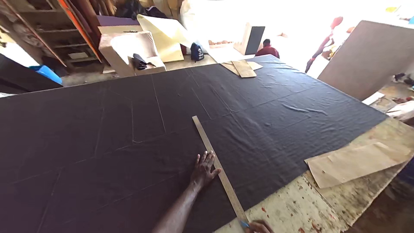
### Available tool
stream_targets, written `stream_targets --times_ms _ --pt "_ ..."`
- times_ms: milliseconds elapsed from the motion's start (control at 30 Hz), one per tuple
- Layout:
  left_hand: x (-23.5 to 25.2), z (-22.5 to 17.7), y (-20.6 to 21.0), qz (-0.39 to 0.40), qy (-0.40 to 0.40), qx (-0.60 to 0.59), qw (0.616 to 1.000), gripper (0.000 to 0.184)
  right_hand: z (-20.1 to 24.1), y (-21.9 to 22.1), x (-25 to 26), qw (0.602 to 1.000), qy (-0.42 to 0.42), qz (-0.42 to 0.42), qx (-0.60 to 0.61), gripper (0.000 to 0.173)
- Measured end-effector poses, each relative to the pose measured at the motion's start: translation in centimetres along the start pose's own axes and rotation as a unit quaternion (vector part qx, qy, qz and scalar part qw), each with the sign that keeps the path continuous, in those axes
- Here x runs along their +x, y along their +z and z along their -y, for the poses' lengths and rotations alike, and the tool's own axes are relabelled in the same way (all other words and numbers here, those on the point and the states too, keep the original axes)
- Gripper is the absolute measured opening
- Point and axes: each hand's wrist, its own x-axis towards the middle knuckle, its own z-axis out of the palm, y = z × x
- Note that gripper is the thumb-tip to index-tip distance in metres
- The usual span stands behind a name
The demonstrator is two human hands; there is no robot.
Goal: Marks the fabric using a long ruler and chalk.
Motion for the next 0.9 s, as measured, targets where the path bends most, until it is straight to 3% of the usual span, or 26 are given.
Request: stream_targets --times_ms 167,333,467,633,900 --pt "-0.1 0.0 -0.2 0.01 0.001 -0.029 1.0 0.091 -2.6 8.4 16.6 0.999 -0.034 0.01 0.02 0.016" --pt "-0.5 -0.5 -0.8 0.022 -0.011 -0.037 0.999 0.089 -4.0 16.4 32.7 0.993 0.068 0.079 -0.06 0.03" --pt "-0.6 -0.6 -1.1 0.022 -0.009 -0.036 0.999 0.088 -4.7 21.4 42.0 0.988 0.108 0.056 -0.096 0.03" --pt "-0.7 -0.4 -0.5 -0.001 0.003 -0.03 1.0 0.09 -6.0 24.7 47.9 0.979 0.104 0.077 -0.156 0.026" --pt "-1.0 -0.2 0.5 -0.053 0.019 -0.003 0.998 0.087 -4.8 24.8 48.4 0.958 0.081 0.13 -0.241 0.021"
